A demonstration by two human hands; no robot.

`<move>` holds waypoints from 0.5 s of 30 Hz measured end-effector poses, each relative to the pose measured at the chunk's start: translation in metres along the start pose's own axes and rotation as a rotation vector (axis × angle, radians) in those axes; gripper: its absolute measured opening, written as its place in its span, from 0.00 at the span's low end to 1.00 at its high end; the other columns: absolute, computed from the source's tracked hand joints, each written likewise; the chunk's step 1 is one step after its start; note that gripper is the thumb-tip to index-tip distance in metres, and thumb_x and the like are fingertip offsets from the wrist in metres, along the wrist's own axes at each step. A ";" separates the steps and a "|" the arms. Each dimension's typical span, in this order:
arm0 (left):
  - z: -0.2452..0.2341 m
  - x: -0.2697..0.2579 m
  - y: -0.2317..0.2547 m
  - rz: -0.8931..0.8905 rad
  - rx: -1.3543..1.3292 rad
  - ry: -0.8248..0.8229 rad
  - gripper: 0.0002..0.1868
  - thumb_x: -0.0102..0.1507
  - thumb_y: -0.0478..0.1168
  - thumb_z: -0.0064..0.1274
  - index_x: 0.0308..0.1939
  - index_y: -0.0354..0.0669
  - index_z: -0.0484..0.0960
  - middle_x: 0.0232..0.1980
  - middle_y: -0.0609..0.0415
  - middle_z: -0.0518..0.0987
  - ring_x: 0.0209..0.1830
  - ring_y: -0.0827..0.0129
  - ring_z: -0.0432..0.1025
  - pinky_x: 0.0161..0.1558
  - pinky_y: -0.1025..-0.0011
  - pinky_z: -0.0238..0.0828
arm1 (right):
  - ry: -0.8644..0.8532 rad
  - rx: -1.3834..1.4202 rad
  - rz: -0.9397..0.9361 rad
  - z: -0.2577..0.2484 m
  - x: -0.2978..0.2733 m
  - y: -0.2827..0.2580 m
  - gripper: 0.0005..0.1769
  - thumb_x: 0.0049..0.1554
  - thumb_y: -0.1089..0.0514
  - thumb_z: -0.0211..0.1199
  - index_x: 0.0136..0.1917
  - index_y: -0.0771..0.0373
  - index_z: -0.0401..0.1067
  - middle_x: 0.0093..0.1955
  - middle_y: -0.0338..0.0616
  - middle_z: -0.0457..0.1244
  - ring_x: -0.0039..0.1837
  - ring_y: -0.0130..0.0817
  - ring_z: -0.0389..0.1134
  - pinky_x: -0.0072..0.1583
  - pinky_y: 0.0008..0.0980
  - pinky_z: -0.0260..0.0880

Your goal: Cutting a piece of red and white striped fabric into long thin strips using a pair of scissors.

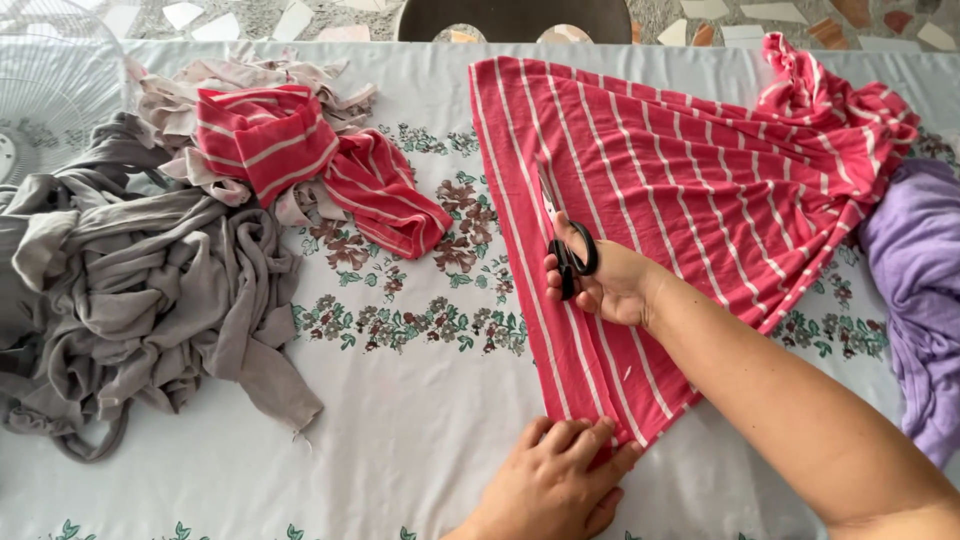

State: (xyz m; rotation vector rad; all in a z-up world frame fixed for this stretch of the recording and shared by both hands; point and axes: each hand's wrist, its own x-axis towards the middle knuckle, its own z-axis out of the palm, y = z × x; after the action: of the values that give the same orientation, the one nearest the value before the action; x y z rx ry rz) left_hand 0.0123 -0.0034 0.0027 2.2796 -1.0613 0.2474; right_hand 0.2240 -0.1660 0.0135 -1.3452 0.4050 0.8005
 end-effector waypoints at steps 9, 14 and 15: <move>0.006 -0.003 -0.002 0.014 0.029 0.012 0.26 0.65 0.45 0.53 0.68 0.45 0.78 0.64 0.45 0.75 0.49 0.58 0.68 0.53 0.62 0.64 | -0.006 0.110 -0.044 0.003 0.033 -0.014 0.34 0.54 0.26 0.60 0.42 0.61 0.66 0.29 0.39 0.63 0.28 0.27 0.67 0.22 0.13 0.61; 0.009 -0.002 -0.001 -0.013 -0.005 0.050 0.23 0.65 0.43 0.54 0.65 0.46 0.81 0.62 0.48 0.75 0.50 0.60 0.69 0.54 0.62 0.65 | -0.024 0.081 -0.028 0.002 0.038 -0.020 0.30 0.58 0.30 0.58 0.44 0.61 0.66 0.30 0.38 0.62 0.29 0.25 0.65 0.22 0.13 0.59; 0.009 -0.001 -0.002 -0.010 -0.002 0.052 0.23 0.65 0.43 0.54 0.65 0.46 0.81 0.62 0.48 0.75 0.50 0.60 0.69 0.54 0.62 0.65 | -0.025 0.080 -0.033 0.003 0.040 -0.028 0.30 0.58 0.30 0.58 0.44 0.61 0.66 0.30 0.38 0.62 0.29 0.25 0.65 0.22 0.13 0.59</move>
State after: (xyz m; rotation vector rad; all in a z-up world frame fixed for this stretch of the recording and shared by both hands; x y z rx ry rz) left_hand 0.0127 -0.0070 -0.0057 2.2639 -1.0234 0.3002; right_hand 0.2704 -0.1521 0.0062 -1.2633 0.3904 0.7657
